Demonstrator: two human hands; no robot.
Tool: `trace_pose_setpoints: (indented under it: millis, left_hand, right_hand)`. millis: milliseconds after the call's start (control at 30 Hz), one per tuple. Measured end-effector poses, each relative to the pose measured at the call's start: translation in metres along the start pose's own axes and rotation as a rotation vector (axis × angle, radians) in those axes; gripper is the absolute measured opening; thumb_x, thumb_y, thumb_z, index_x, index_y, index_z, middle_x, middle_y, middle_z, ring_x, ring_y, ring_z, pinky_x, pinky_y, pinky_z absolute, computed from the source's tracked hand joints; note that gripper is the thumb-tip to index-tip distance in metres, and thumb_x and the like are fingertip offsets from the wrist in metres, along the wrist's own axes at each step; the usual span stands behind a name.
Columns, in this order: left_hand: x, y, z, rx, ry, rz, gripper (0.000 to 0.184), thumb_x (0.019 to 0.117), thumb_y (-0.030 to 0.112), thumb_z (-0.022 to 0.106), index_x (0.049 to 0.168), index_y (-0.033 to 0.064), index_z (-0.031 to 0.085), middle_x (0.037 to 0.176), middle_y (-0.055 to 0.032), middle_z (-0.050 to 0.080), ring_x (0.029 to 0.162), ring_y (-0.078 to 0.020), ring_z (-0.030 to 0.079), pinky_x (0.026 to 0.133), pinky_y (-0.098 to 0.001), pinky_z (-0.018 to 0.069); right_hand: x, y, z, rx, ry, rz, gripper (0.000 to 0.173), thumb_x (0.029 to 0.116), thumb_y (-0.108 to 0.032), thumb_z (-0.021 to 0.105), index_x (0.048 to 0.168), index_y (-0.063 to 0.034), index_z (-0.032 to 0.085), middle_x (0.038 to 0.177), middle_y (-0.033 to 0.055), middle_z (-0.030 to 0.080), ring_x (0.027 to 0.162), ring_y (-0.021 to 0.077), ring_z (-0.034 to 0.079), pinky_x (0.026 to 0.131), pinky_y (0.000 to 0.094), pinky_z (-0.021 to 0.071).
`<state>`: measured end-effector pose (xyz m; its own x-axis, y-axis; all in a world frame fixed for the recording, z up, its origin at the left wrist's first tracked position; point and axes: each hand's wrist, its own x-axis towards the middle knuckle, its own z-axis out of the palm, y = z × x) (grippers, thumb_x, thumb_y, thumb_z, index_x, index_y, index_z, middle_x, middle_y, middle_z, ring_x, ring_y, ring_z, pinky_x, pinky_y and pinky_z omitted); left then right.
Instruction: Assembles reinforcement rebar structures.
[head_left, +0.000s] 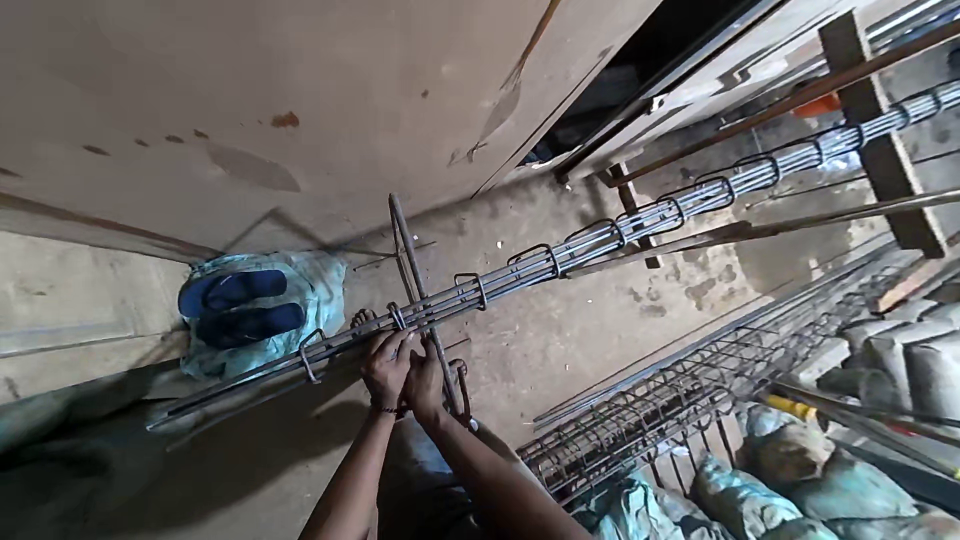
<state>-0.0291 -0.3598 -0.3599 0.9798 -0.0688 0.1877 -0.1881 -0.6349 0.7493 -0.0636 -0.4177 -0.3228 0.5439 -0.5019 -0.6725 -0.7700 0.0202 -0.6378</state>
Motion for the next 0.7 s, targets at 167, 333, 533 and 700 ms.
trace_pose_setpoints:
  millis: [167, 333, 533, 700]
  left_hand:
    - [0.000, 0.000, -0.002, -0.016, -0.030, -0.043, 0.011, 0.0853, 0.018, 0.080, 0.094, 0.0103, 0.083, 0.096, -0.0087, 0.078, 0.093, -0.0156, 0.074, 0.086, -0.0267, 0.0586]
    - [0.000, 0.001, 0.001, -0.003, -0.010, -0.042, 0.010, 0.0839, 0.016, 0.082, 0.091, 0.0105, 0.082, 0.095, -0.0080, 0.078, 0.094, -0.0145, 0.074, 0.087, -0.0251, 0.0584]
    - [-0.001, 0.000, 0.001, -0.027, -0.004, -0.032, 0.009, 0.0836, 0.016, 0.082, 0.090, 0.0094, 0.082, 0.094, -0.0080, 0.077, 0.092, -0.0132, 0.074, 0.085, -0.0247, 0.0589]
    - [0.000, 0.000, 0.001, -0.024, 0.000, -0.029, 0.009, 0.0839, 0.016, 0.082, 0.090, 0.0092, 0.082, 0.094, -0.0085, 0.077, 0.093, -0.0133, 0.074, 0.086, -0.0237, 0.0591]
  right_hand:
    - [0.015, 0.022, 0.010, 0.499, -0.124, -0.030, 0.066, 0.1051, -0.011, 0.054, 0.161, 0.0001, 0.021, 0.143, 0.0265, 0.055, 0.113, 0.0210, 0.068, 0.099, 0.0339, 0.0550]
    - [0.021, 0.019, 0.017, 0.879, -0.080, 0.103, 0.044, 0.1050, -0.005, 0.051, 0.148, 0.0016, 0.047, 0.134, 0.0175, 0.063, 0.110, 0.0187, 0.068, 0.094, 0.0339, 0.0574]
    - [0.034, 0.012, 0.012, 1.412, -0.158, 0.338, 0.040, 0.1087, -0.012, 0.042, 0.148, -0.0043, 0.041, 0.121, 0.0141, 0.065, 0.105, 0.0203, 0.067, 0.092, 0.0352, 0.0570]
    - [0.037, 0.008, 0.018, 1.467, -0.183, 0.367, 0.023, 0.1086, -0.013, 0.040, 0.121, -0.0017, 0.056, 0.096, 0.0119, 0.069, 0.086, 0.0186, 0.070, 0.079, 0.0337, 0.0604]
